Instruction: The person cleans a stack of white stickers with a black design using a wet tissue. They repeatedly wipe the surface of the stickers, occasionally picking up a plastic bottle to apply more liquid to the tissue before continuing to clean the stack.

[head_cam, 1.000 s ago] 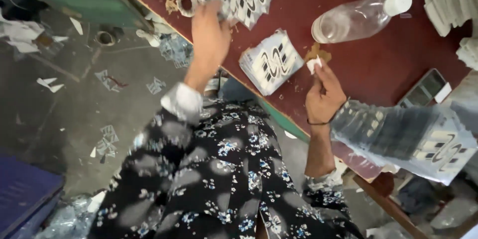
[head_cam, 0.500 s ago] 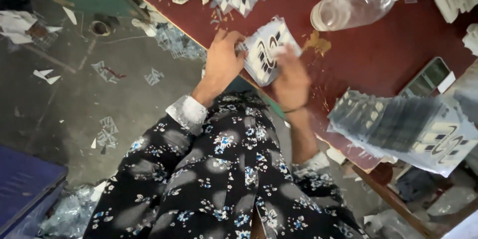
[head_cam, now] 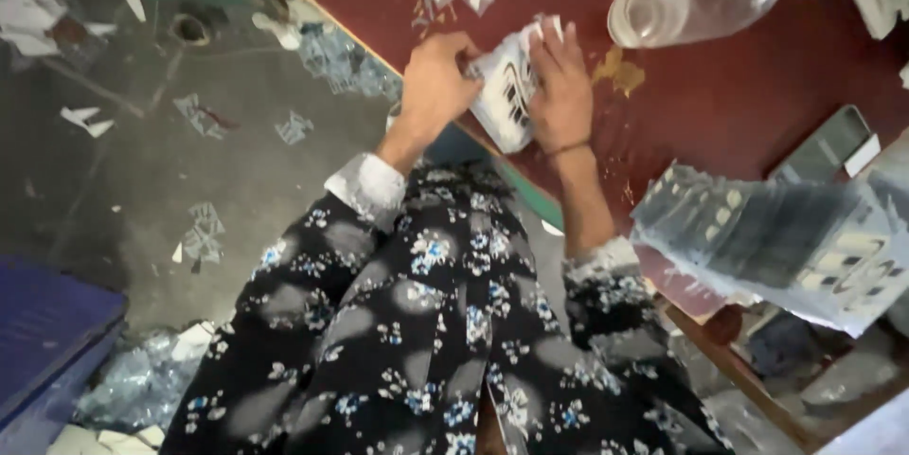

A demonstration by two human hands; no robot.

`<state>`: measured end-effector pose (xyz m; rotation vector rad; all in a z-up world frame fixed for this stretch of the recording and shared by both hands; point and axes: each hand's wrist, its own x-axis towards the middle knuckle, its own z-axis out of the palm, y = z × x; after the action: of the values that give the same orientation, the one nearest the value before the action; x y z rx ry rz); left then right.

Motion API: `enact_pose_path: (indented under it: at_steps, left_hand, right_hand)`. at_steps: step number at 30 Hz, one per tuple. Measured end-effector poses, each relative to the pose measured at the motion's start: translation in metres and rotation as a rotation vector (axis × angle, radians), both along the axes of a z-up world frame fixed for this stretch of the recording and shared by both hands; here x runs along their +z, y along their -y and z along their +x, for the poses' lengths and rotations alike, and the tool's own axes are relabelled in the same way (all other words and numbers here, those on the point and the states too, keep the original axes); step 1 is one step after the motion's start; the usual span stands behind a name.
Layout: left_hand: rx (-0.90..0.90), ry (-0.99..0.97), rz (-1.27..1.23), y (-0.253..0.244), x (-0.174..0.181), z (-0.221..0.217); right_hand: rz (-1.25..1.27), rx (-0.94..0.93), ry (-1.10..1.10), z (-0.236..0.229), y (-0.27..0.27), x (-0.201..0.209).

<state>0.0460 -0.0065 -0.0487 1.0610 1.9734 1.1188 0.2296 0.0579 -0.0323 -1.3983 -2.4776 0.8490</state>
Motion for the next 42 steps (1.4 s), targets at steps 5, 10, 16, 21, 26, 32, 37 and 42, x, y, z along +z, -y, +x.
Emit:
enact_pose_path:
  at_steps: [5,10,16,21,26,32,37,42]
  left_hand:
    - [0.003,-0.068,0.063,-0.008,-0.008,-0.007]
    - [-0.005,-0.08,0.014,-0.005,-0.005,0.0]
    - [-0.047,-0.367,0.042,0.009,0.022,0.017]
    - [-0.095,-0.586,0.191,0.016,0.025,0.022]
    - [-0.011,-0.1,0.352,0.0,0.046,-0.002]
    - [0.173,-0.428,0.473,-0.018,0.096,-0.058]
    - [-0.081,-0.225,0.171,0.008,0.014,-0.003]
    - [-0.062,-0.135,0.145,0.007,0.01,0.005]
  right_hand:
    - [0.269,0.482,-0.144,0.004,0.004,-0.004]
    - [0.278,0.304,0.058,0.017,0.02,-0.003]
    - [0.128,0.158,-0.347,0.019,0.034,0.02]
    - [0.094,-0.083,-0.463,0.016,0.042,0.021]
    - [0.209,-0.33,-0.549,0.034,0.046,0.016]
    - [0.193,-0.214,-0.524,0.047,0.031,0.049]
    - [0.289,-0.21,-0.376,0.031,0.031,0.037]
    - [0.308,0.086,-0.271,0.024,0.043,-0.006]
